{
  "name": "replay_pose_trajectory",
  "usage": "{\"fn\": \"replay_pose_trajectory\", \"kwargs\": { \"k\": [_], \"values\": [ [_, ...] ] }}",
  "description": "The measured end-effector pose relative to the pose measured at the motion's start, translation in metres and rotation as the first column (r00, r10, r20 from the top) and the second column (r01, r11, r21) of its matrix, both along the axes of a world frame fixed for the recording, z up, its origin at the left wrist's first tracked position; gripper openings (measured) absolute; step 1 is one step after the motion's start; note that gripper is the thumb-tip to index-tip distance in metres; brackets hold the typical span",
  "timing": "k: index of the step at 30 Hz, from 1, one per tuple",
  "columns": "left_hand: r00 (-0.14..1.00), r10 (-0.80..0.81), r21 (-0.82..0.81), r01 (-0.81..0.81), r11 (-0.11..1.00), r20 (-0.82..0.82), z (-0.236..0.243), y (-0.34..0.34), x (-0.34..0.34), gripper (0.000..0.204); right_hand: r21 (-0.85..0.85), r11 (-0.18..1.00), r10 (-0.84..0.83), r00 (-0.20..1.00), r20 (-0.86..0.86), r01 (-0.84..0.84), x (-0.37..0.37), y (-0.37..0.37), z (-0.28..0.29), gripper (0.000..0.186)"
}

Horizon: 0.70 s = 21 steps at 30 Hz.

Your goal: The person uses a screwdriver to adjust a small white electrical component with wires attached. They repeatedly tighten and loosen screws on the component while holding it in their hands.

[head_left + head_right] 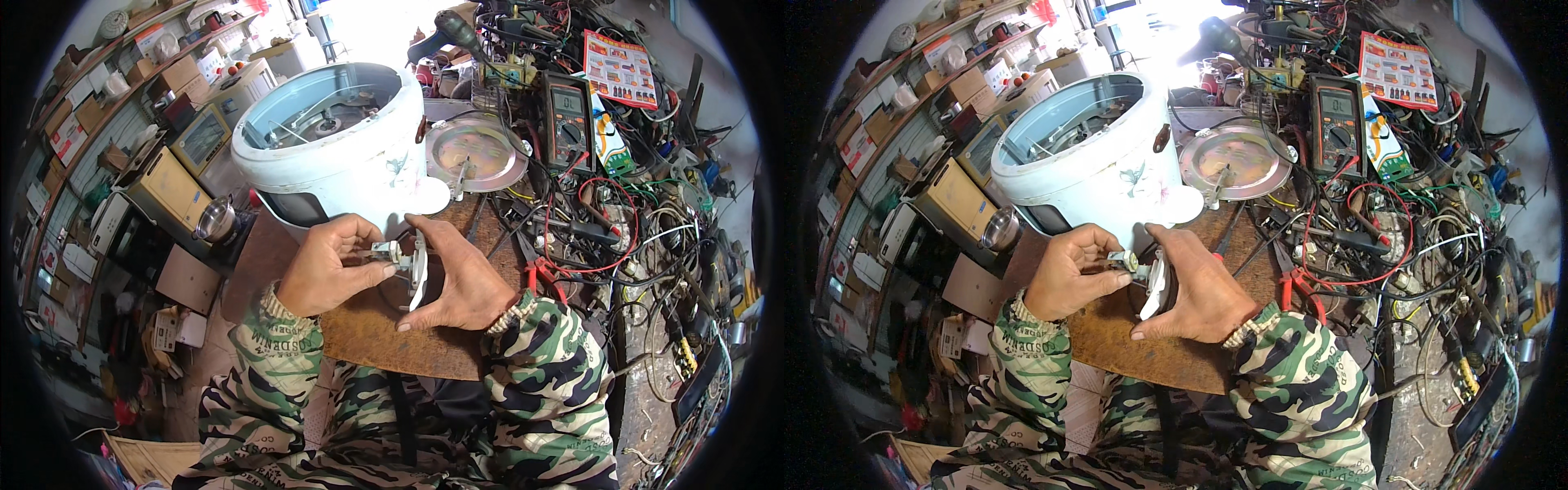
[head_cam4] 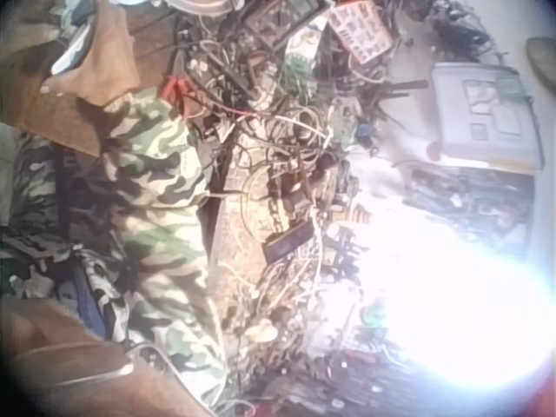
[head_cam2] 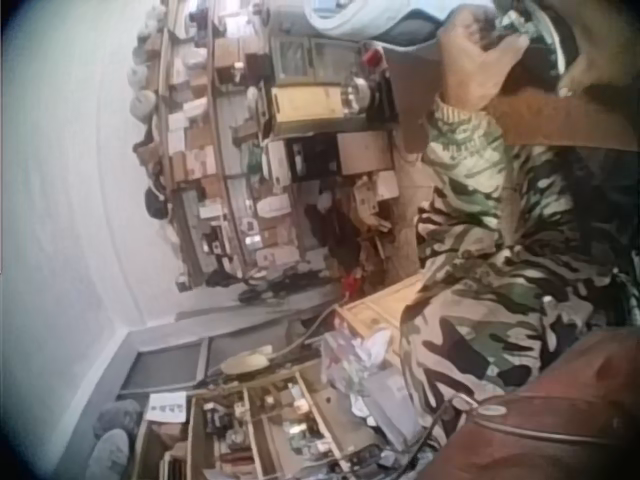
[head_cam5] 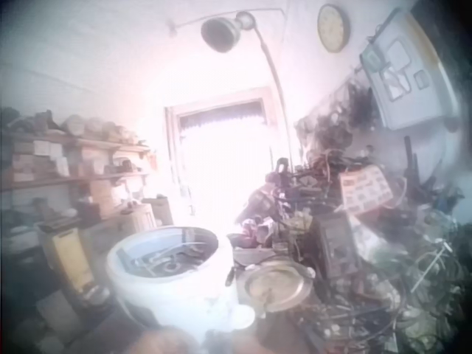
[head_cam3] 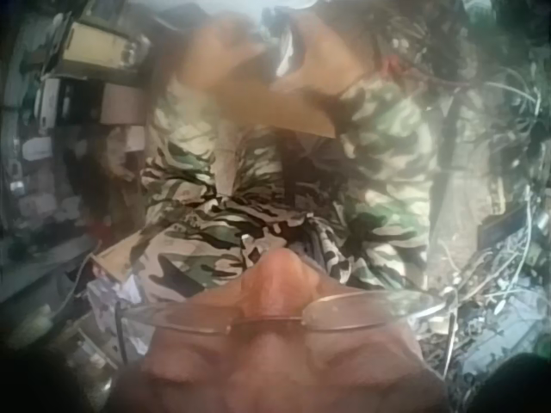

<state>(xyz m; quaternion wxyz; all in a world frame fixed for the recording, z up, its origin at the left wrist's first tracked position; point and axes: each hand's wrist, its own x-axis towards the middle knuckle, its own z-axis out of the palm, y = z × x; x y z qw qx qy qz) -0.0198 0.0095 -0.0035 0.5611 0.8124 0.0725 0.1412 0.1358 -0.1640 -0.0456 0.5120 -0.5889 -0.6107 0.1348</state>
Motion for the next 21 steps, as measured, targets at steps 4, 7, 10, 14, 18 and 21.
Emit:
{"fn": "replay_pose_trajectory", "kwargs": {
  "k": [4, 7, 10, 14, 18, 21],
  "values": [
    [1.0, 0.0, 0.032, 0.0, 0.999, -0.002, -0.005, 0.0, 0.0, 0.031, -0.038, 0.999, -0.03, 0.992, 0.121, 0.035, -0.002, -0.002, 0.002, 0.12],
    [1.0, 0.027, 0.044, -0.028, 0.999, 0.004, -0.009, -0.003, -0.002, 0.028, -0.031, 0.999, -0.038, 0.991, 0.125, 0.042, -0.004, -0.002, 0.002, 0.118],
    [0.999, 0.03, 0.15, -0.034, 0.988, 0.032, -0.011, -0.005, -0.003, 0.027, -0.029, 0.999, -0.036, 0.992, 0.124, 0.04, -0.005, -0.004, 0.005, 0.118],
    [0.998, 0.009, 0.18, -0.021, 0.983, 0.07, -0.018, -0.006, -0.004, 0.027, 0.031, 0.999, 0.006, 0.992, 0.126, -0.01, -0.001, -0.005, 0.005, 0.117],
    [0.992, -0.031, 0.117, 0.017, 0.993, 0.125, -0.026, -0.002, -0.011, 0.026, 0.028, 0.984, -0.137, 0.855, -0.501, 0.174, 0.012, -0.015, 0.018, 0.058],
    [0.995, -0.026, 0.118, 0.014, 0.993, 0.101, -0.02, -0.007, -0.01, 0.025, 0.031, 0.787, -0.562, 0.737, -0.376, 0.616, 0.041, -0.019, 0.014, 0.019]
  ]
}}
